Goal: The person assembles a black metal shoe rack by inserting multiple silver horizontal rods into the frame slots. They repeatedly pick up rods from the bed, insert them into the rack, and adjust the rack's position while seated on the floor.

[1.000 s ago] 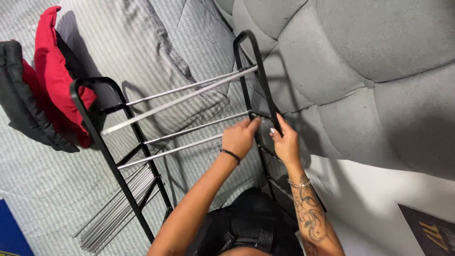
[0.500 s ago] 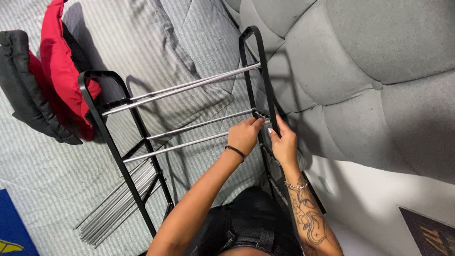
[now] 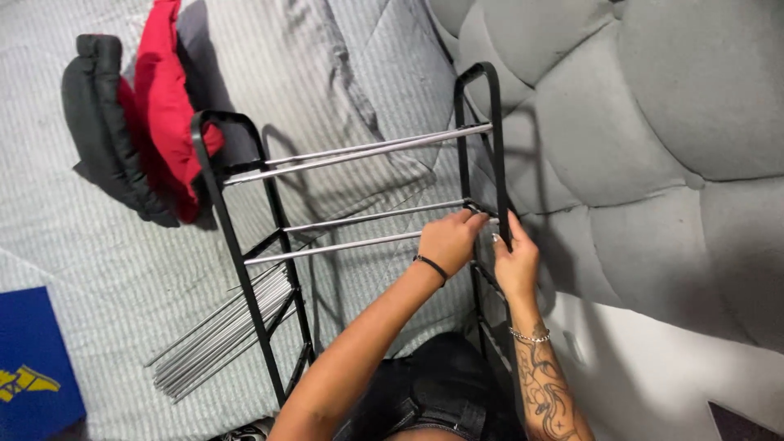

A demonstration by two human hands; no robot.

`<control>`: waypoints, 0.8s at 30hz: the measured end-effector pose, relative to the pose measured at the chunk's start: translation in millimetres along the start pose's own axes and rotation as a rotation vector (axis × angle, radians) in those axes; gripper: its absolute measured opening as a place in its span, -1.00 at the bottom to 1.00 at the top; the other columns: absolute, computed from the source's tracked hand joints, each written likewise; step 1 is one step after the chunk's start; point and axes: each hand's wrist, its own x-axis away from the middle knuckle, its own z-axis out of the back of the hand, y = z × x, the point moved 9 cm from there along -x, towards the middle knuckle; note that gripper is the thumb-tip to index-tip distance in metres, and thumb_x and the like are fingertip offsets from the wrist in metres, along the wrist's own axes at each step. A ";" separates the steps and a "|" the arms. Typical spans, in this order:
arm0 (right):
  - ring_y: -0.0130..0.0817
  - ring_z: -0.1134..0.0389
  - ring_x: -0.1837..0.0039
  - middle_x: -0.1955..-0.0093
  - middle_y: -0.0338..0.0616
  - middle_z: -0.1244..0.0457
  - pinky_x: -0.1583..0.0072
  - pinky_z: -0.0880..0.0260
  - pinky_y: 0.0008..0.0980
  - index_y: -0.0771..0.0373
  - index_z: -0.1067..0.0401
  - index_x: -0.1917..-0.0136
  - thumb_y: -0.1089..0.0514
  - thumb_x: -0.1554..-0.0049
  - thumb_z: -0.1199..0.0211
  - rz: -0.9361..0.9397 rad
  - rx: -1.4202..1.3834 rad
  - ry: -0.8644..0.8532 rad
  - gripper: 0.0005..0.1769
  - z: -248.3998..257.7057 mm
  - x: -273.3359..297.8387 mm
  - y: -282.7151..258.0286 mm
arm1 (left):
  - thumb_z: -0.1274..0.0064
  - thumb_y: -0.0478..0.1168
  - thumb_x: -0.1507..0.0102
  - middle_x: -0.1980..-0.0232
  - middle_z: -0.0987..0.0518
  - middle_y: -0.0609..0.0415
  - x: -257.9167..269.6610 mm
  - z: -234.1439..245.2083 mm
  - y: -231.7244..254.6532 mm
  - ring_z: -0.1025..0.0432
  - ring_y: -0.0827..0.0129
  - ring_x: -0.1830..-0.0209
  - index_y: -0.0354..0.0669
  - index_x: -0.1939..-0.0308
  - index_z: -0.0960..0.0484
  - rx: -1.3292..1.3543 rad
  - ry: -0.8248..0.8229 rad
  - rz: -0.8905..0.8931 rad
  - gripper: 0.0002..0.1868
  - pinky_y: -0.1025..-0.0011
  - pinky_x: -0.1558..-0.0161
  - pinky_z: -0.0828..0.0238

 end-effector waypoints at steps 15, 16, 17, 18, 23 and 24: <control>-0.57 -0.34 -0.11 -0.18 -0.14 -0.35 -0.11 -0.32 -0.60 0.40 -0.23 -0.52 0.48 -0.17 -0.16 -0.073 -0.092 -0.016 -0.36 -5.5 1.8 -2.3 | -0.03 -0.22 -0.24 0.22 -0.62 0.11 -0.3 -30.6 -13.8 -0.58 0.17 0.21 0.05 -0.03 -0.69 -0.016 -0.079 0.041 -0.70 0.18 0.27 -0.52; -0.57 -0.33 -0.09 -0.16 -0.12 -0.36 -0.10 -0.33 -0.59 0.40 -0.24 -0.51 0.47 -0.17 -0.18 -0.071 -0.059 -0.009 -0.37 -6.3 2.0 -5.1 | -0.04 -0.23 -0.21 0.21 -0.64 0.12 -1.2 -30.9 -13.1 -0.58 0.17 0.20 0.05 -0.02 -0.70 -0.010 -0.076 0.032 -0.69 0.18 0.28 -0.52; -0.57 -0.33 -0.09 -0.16 -0.12 -0.36 -0.10 -0.33 -0.59 0.40 -0.24 -0.51 0.47 -0.17 -0.18 -0.073 -0.059 -0.009 -0.37 -7.3 2.3 -9.4 | -0.04 -0.23 -0.21 0.21 -0.64 0.12 -1.7 -31.2 -13.5 -0.58 0.17 0.20 0.05 -0.02 -0.70 -0.010 -0.078 0.034 -0.69 0.18 0.28 -0.52; -0.53 -0.35 -0.09 -0.16 -0.07 -0.38 -0.10 -0.34 -0.56 0.40 -0.26 -0.50 0.47 -0.18 -0.17 -0.101 -0.023 -0.003 -0.38 -7.5 2.7 -11.2 | -0.07 -0.20 -0.18 0.20 -0.64 0.10 -2.4 -32.3 -14.4 -0.58 0.16 0.21 0.02 -0.03 -0.69 -0.008 -0.089 0.039 -0.67 0.17 0.27 -0.52; -0.41 -0.39 -0.24 -0.29 0.09 -0.35 -0.23 -0.35 -0.48 0.45 -0.26 -0.46 0.49 -0.15 -0.15 -0.016 0.068 0.021 -0.40 -2.9 -2.1 3.4 | -0.15 -0.15 -0.09 0.17 -0.66 0.08 -10.2 -49.1 -15.9 -0.59 0.13 0.21 0.02 0.02 -0.70 0.000 -0.173 0.062 -0.64 0.15 0.28 -0.51; -0.33 -0.38 -0.30 -0.32 0.12 -0.34 -0.27 -0.33 -0.43 0.44 -0.26 -0.47 0.48 -0.16 -0.14 0.023 0.084 0.016 -0.40 -0.7 -4.0 5.7 | -0.14 -0.16 -0.12 0.14 -0.67 0.10 -12.2 -53.5 -16.2 -0.60 0.13 0.21 0.04 0.01 -0.69 0.018 -0.153 0.075 -0.66 0.14 0.28 -0.52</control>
